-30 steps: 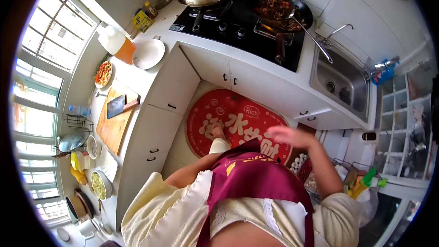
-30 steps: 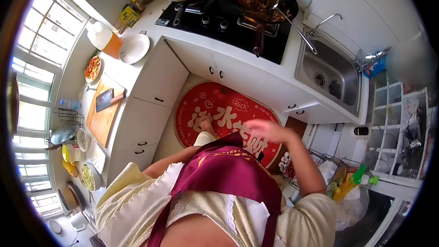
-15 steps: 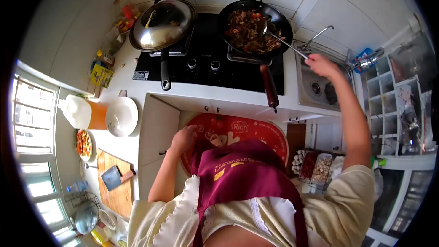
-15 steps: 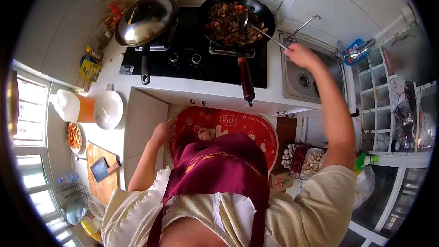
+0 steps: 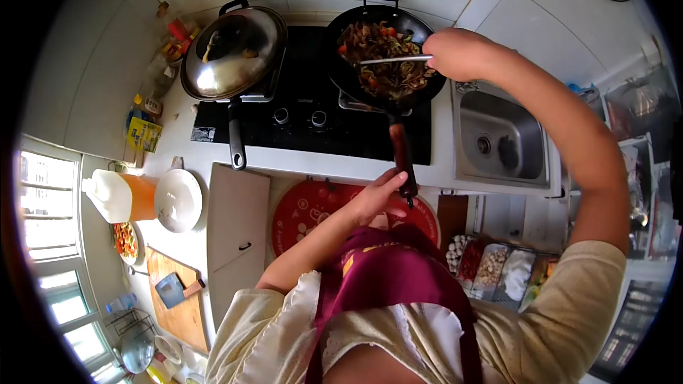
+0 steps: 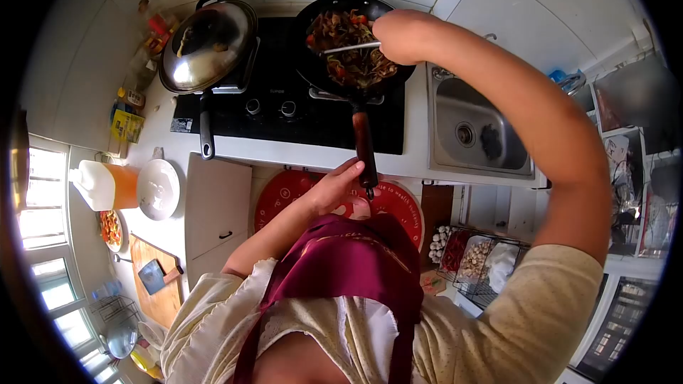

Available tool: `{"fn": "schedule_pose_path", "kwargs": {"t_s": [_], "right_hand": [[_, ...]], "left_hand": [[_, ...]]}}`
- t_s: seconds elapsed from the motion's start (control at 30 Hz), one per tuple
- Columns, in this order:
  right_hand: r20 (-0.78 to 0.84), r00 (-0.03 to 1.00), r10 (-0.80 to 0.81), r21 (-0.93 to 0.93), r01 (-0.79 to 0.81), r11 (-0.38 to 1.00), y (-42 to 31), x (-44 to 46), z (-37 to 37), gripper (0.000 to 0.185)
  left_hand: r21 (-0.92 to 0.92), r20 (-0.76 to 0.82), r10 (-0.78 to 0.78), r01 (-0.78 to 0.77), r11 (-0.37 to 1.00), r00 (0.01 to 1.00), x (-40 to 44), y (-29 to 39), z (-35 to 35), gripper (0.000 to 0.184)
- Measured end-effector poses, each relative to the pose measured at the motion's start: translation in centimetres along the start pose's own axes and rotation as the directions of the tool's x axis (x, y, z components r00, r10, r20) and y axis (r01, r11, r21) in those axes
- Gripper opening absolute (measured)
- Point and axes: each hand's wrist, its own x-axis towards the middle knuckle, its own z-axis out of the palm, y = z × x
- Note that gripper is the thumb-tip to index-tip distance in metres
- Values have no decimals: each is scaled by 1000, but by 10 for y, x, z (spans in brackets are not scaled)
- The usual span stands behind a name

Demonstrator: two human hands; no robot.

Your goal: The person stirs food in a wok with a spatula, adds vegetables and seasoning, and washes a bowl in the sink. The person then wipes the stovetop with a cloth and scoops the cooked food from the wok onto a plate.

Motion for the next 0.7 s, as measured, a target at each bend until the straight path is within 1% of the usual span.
{"fn": "schedule_pose_path", "kwargs": {"t_s": [0.07, 0.1, 0.13, 0.2, 0.3, 0.33, 0.37, 0.4, 0.5, 0.6, 0.63, 0.67, 0.7], "right_hand": [[48, 999, 14, 157, -21, 987, 43, 29, 16, 22], [81, 997, 18, 233, -37, 972, 63, 33, 23, 23], [203, 974, 99, 410, -177, 895, 74, 17, 16, 24], [245, 959, 139, 585, -261, 768, 101, -15, 11, 24], [254, 941, 222, 580, -332, 744, 118, -58, -6, 21], [90, 982, 166, 483, -189, 855, 132, -51, 7, 22], [-66, 994, 81, 355, -53, 933, 148, -35, 31, 22], [-208, 978, -25, 201, 68, 977, 156, -24, 50, 23], [-124, 992, 8, 36, -4, 999, 92, -24, 63, 23], [-279, 950, -140, 26, 153, 988, 109, -40, 42, 19], [-144, 976, -161, -11, 161, 987, 111, -51, 13, 19], [-9, 985, -173, -51, 172, 984, 115, -65, -31, 20], [123, 977, -176, -94, 188, 978, 116, -69, -56, 23]], "left_hand": [[-31, -29, 52, -53, 998, 998, 9, -2, 12, 51], [-71, -32, 53, -55, 996, 998, 13, -7, 13, 48], [-110, -34, 50, -53, 992, 998, 17, -13, 10, 46], [-183, -59, 78, -87, 979, 995, 20, -15, 15, 42], [-228, -92, 110, -129, 965, 990, 21, -19, 19, 41], [-233, -125, 122, -149, 961, 985, 21, -20, 22, 41], [-231, -138, 128, -158, 960, 982, 22, -21, 24, 41], [-228, -150, 133, -165, 960, 980, 23, -21, 26, 41], [-220, -185, 148, -187, 957, 972, 25, -24, 32, 40], [-224, -221, 160, -210, 952, 962, 25, -28, 35, 40], [-230, -235, 170, -224, 947, 957, 26, -31, 35, 40], [-233, -248, 184, -243, 942, 951, 29, -31, 36, 40], [-228, -258, 183, -243, 943, 949, 29, -31, 37, 39]]}}
